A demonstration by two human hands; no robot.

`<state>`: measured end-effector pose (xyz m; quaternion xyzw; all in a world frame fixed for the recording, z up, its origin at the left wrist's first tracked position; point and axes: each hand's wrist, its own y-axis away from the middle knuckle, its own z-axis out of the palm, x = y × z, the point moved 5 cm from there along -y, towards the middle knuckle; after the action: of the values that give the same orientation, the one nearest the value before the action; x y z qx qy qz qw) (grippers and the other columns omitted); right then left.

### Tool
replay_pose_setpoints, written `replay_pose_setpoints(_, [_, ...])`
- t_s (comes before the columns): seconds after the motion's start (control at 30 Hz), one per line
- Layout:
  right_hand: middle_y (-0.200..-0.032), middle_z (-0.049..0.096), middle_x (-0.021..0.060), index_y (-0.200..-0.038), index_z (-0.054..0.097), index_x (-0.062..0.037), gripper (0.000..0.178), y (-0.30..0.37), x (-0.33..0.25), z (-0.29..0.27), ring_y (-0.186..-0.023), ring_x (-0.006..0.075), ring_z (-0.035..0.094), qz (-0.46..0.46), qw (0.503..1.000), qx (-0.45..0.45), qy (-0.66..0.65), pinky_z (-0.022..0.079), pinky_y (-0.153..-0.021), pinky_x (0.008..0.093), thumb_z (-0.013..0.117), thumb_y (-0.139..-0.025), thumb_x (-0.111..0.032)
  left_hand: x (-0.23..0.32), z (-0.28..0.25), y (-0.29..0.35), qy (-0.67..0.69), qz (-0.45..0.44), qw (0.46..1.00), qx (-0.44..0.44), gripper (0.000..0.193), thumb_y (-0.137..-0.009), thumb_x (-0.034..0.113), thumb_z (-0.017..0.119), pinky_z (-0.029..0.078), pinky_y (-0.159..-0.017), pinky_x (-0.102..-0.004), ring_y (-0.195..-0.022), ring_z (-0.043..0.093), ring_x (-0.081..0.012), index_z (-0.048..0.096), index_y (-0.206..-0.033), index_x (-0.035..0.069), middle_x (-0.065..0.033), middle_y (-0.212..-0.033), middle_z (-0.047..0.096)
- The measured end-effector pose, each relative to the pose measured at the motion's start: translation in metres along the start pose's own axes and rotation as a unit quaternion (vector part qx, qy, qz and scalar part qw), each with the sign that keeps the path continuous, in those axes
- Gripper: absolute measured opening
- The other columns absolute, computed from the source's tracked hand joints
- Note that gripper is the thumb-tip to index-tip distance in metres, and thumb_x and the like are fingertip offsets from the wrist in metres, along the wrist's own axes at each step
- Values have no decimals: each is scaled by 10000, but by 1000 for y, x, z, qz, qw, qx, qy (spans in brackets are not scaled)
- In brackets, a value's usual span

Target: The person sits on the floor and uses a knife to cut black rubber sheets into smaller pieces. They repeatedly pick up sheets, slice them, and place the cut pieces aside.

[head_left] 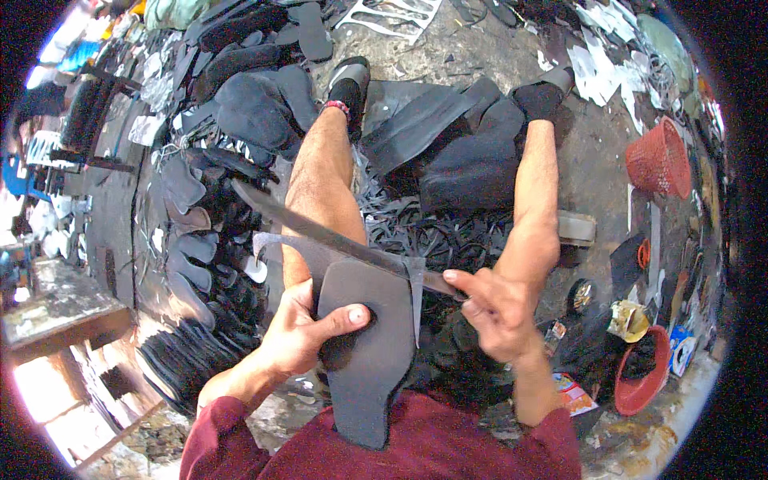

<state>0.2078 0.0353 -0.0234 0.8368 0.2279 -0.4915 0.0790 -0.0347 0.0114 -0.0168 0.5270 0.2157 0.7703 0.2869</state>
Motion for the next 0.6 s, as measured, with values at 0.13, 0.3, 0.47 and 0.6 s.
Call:
replay_pose_setpoints(0.13, [-698, 582, 92, -1305, 624, -101, 432, -33, -12, -32, -603, 252, 581, -12, 992, -125, 11, 475, -577, 367, 608, -879, -34, 2, 1, -3, -78, -13, 997, -21, 325, -862, 158, 785, 547, -818, -310, -876, 673, -145, 665, -1121, 3, -60, -978, 718])
replay_pose_setpoints(0.3, [-890, 704, 156, -1344, 591, -269, 386, -77, -18, -20, -795, 351, 687, -29, 972, -230, 43, 546, -678, 459, 549, -961, -261, 2, 11, -4, -107, -20, 993, -42, 392, -858, 160, 789, 540, -840, -293, -925, 662, -137, 635, -1188, 15, -62, -1039, 705])
replay_pose_setpoints(0.47, [-997, 714, 154, -1348, 580, -294, 378, -82, -2, -11, -895, 376, 682, 2, 954, -297, 37, 552, -754, 474, 522, -980, -352, -2, 23, -16, -237, -4, 964, -121, 620, -905, 288, 733, 507, -927, -350, -1128, 583, -170, 464, -1393, 14, -112, -1253, 612])
replay_pose_setpoints(0.6, [-1134, 695, 185, -1368, 582, -180, 376, -17, 13, -52, -1024, 328, 684, 70, 984, -85, -139, 516, -872, 392, 491, -1005, -216, -12, 23, -20, 129, -107, 957, -238, 658, -975, 415, 542, 420, -1045, -413, -1185, 554, -265, 361, -1483, 38, -138, -1370, 527])
